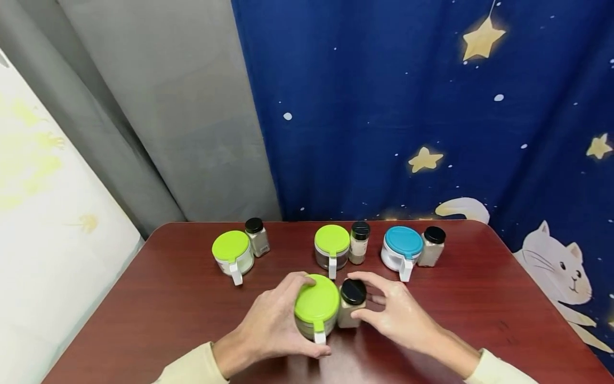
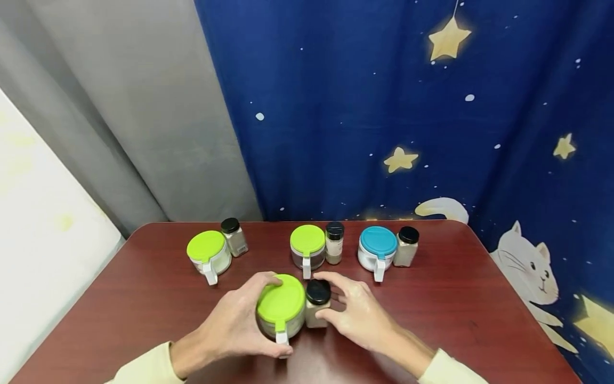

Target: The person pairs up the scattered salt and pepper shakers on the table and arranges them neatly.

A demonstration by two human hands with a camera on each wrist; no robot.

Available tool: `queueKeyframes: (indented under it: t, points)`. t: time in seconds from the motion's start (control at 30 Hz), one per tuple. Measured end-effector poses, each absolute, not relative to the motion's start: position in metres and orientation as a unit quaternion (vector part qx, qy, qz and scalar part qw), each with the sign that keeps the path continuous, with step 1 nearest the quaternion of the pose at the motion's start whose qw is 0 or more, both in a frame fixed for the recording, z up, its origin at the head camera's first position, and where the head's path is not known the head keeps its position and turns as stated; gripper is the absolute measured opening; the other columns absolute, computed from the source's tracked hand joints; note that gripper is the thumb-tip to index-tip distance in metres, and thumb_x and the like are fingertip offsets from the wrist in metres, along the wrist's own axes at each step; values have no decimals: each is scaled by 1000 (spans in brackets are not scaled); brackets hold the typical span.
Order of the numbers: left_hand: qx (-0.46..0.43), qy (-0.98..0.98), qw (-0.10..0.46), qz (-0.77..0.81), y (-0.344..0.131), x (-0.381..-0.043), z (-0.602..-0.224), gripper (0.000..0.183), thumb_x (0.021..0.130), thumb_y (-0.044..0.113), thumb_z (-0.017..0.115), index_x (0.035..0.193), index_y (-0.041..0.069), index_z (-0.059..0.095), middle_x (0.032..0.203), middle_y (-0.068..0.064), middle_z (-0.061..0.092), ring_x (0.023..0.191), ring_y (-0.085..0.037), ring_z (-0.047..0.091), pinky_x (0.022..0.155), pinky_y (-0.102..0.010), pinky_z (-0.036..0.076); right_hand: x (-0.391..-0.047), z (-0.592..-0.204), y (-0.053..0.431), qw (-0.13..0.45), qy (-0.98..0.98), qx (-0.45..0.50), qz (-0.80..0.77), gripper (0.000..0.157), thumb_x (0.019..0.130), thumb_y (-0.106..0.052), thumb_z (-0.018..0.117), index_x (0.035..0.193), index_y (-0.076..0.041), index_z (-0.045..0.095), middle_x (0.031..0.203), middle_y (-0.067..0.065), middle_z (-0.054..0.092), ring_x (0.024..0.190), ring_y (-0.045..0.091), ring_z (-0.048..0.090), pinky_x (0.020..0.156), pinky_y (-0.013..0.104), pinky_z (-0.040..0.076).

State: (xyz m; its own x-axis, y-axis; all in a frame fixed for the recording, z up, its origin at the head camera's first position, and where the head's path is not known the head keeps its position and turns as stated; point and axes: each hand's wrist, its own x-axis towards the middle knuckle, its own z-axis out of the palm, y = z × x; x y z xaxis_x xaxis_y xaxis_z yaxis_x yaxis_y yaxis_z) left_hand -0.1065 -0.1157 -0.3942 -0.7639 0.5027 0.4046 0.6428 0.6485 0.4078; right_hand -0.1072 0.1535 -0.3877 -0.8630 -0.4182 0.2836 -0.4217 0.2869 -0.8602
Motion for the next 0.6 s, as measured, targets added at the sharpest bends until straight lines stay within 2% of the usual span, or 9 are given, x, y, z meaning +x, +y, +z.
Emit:
queueKeyframes:
  t: [0.17, 0.4, 0.6]
  points:
    - [-349, -895, 114, -255, -80, -117, -391, 101, 54, 72, 88, 132, 18, 53, 130, 7, 52, 90, -7, 63, 76, -30, 56, -101, -389, 188, 19, -821, 223, 525, 58, 82, -5, 85, 135, -8, 60, 126, 12, 64, 107, 23, 68, 86, 33, 55]
    - [-389, -886, 91, -237, -22, -127, -401, 99, 56, 75, 85, 131, 20, 51, 126, 7, 51, 86, -5, 59, 74, -21, 52, -94, -398, 240, 11, -837, 152, 526, 62, 82, -5, 85, 137, -5, 57, 133, 22, 57, 95, 20, 72, 76, 30, 57]
    - [-387, -892, 56, -226, 21, -130, -410, 98, 58, 73, 86, 135, 21, 51, 129, 7, 50, 83, -6, 59, 71, -20, 50, -92, -407, 280, 61, -844, 168, 505, 61, 81, -1, 85, 135, -2, 57, 127, 23, 61, 91, 15, 71, 73, 27, 57]
